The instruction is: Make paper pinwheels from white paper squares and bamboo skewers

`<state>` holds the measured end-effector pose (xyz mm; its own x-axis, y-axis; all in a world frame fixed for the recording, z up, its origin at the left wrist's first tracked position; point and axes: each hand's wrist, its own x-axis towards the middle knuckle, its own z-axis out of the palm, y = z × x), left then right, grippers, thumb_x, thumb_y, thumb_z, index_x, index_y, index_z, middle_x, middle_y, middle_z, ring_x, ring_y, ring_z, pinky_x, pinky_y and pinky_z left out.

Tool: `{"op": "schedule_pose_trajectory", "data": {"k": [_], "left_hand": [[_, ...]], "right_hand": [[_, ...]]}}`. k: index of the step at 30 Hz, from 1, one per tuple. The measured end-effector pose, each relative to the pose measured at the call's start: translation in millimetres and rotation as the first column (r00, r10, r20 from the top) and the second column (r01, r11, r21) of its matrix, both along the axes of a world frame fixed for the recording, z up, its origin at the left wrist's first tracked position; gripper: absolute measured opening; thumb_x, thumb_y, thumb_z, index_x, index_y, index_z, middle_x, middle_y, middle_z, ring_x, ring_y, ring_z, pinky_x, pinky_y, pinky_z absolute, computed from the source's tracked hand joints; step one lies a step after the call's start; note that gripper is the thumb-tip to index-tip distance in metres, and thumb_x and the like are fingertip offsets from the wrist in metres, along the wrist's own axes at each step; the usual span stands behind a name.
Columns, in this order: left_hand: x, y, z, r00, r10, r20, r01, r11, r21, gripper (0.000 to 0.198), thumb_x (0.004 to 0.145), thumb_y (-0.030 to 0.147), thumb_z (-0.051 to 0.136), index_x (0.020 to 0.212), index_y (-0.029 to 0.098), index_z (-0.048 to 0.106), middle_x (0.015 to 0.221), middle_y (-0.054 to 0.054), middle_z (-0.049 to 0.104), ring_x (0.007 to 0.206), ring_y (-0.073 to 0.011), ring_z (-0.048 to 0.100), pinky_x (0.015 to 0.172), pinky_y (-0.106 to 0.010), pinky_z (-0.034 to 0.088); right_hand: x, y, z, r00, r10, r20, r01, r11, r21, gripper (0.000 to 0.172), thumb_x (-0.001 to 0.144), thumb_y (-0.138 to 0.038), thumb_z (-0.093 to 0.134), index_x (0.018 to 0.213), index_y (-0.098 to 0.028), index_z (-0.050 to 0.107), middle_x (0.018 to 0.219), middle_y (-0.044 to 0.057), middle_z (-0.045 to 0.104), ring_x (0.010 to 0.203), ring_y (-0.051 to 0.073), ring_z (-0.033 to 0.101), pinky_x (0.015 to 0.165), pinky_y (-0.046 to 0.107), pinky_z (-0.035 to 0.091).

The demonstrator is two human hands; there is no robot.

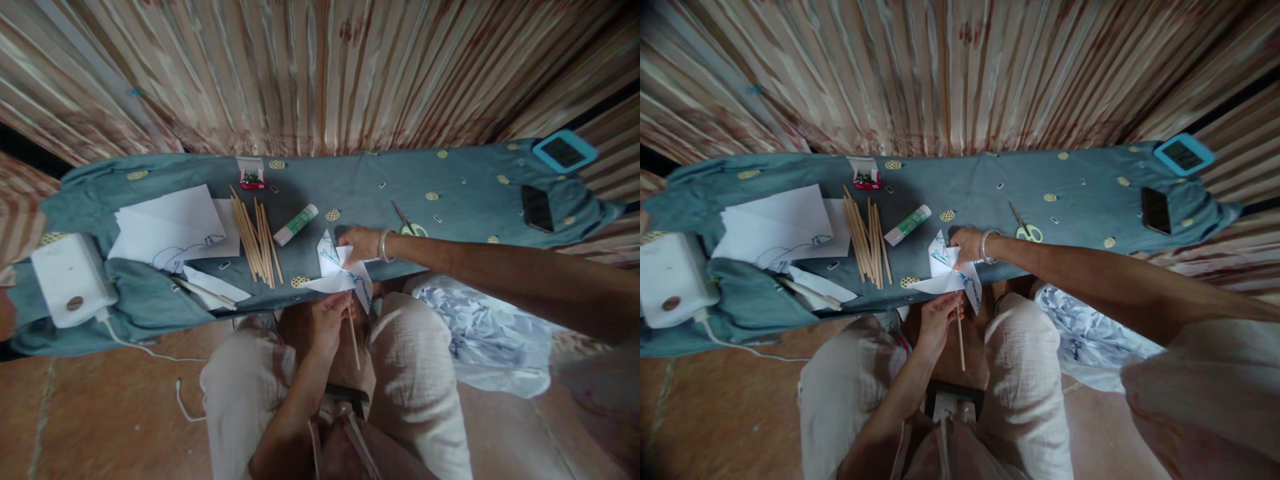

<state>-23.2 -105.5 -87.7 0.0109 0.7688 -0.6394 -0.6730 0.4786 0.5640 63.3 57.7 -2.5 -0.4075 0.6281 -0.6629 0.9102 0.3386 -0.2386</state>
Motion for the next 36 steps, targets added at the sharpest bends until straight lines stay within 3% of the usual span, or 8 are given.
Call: {"op": "schedule_pose_trajectory", "data": {"k": [17,24,32,36], "left_hand": [[0.5,0.9,-0.2,0.999,-0.04,-0.003,0.04,0.999,0.004,0.035,0.047,0.039,0.086,0.068,0.013,0.074,0.06,-0.001,0.064,0.05,-0.0087,0.054,0.052,-0.024,0.043],[1.6,0.0,7.1,1.0,-0.017,0.003,0.017,1.0,-0.014,0.038,0.043,0.035,0.086,0.072,0.012,0.074,0.062,-0.001,0.065,0.051,-0.0077,0.054,0.052,-0.023,0.041],[-3.1,0.7,19.4,1.0,-0.005,0.02,0.004,0.999,0.037,0.038,0.045,0.032,0.086,0.075,0.012,0.074,0.061,-0.001,0.064,0.053,-0.007,0.053,0.055,-0.022,0.039],[-6.7,1.2,27.5,1.0,-0.024,-0.018,0.025,0.997,0.071,0.035,0.047,0.031,0.085,0.074,0.012,0.074,0.061,-0.001,0.063,0.054,-0.0071,0.052,0.056,-0.021,0.04]], "right_hand": [[0.4,-2.8,-3.0,0.996,-0.092,-0.01,0.092,0.996,0.001,0.032,0.062,-0.023,0.076,0.093,-0.014,0.071,0.081,0.001,0.068,0.078,0.017,0.062,0.06,0.023,0.043],[4.4,-2.2,-2.6,0.997,-0.056,-0.046,0.057,0.998,0.018,0.033,0.063,-0.027,0.077,0.093,-0.016,0.07,0.081,0.0,0.069,0.078,0.015,0.062,0.06,0.021,0.041],[24.9,2.1,2.6,0.958,-0.149,-0.247,0.116,0.983,-0.142,0.036,0.061,-0.038,0.076,0.087,-0.012,0.071,0.081,0.002,0.071,0.073,0.015,0.061,0.061,0.022,0.042],[49.7,0.6,9.6,0.841,-0.327,-0.431,0.214,0.933,-0.29,0.041,0.06,-0.045,0.077,0.084,-0.013,0.069,0.074,0.0,0.068,0.065,0.011,0.056,0.057,0.021,0.04]]}}
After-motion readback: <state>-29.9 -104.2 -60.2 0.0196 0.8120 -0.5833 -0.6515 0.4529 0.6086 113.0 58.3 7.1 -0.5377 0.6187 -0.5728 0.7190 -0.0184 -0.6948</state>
